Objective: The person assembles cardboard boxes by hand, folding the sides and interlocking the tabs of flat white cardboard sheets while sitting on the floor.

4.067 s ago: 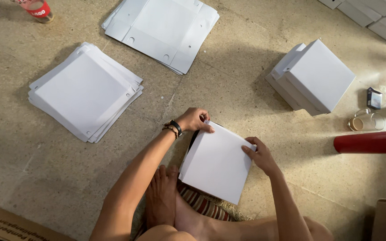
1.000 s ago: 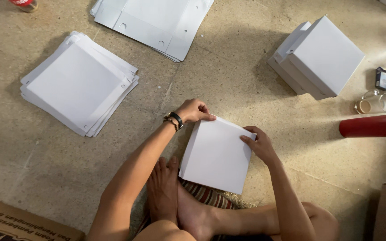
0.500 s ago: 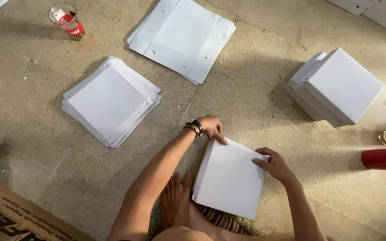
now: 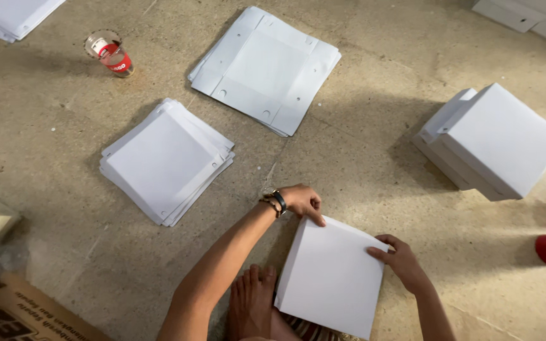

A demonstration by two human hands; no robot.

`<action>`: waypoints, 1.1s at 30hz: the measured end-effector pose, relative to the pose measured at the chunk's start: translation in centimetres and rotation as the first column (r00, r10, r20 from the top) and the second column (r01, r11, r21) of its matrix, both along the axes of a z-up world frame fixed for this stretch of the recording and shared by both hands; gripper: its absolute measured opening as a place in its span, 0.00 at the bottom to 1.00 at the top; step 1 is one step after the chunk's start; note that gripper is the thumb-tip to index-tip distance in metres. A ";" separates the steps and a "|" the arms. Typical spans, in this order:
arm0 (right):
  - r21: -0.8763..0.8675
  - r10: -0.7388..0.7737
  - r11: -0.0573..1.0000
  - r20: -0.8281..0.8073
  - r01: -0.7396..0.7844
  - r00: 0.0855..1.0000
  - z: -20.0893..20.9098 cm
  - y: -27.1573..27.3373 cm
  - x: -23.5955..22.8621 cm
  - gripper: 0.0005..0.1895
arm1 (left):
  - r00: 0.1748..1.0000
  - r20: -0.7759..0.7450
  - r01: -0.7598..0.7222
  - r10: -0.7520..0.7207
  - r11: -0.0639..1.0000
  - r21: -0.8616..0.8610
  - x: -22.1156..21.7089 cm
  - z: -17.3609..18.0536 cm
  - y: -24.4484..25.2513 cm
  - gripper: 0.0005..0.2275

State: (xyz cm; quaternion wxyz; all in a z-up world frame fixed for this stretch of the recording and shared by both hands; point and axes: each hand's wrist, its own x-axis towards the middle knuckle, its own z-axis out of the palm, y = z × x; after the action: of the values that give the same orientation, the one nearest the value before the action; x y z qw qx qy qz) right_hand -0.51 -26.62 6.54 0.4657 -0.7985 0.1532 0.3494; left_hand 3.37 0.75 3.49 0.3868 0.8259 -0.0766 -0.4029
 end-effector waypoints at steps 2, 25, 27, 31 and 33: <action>0.014 -0.037 0.999 -0.011 0.038 0.999 -0.5 -0.1 -0.2 0.18 | 1.000 0.008 0.027 -0.028 1.000 0.012 0.3 -0.6 0.1 0.17; 0.013 0.039 0.999 -0.048 -0.038 0.998 1.3 -0.5 0.9 0.27 | 0.986 0.090 -0.135 0.139 0.989 -0.054 -2.1 0.6 0.4 0.23; -0.027 0.076 0.997 -0.010 -0.076 0.997 1.5 -0.5 0.9 0.26 | 0.916 0.163 -0.359 0.368 0.930 -0.082 -3.7 2.0 0.8 0.26; -0.070 0.095 0.993 0.009 -0.094 0.995 1.3 -0.6 0.5 0.25 | 0.856 -0.022 -0.516 0.516 0.851 -0.099 -5.7 2.5 0.2 0.26; -0.154 0.169 0.975 0.042 -0.160 0.985 0.9 -0.9 0.5 0.25 | 0.807 -0.061 -0.590 0.587 0.802 -0.093 -6.1 2.4 0.1 0.26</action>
State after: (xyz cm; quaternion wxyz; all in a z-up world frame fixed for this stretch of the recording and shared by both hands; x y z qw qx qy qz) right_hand -0.04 -27.50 7.39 0.3779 -0.8504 0.0995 0.3523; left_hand -2.74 0.85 5.90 0.5376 0.7808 0.1675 -0.2705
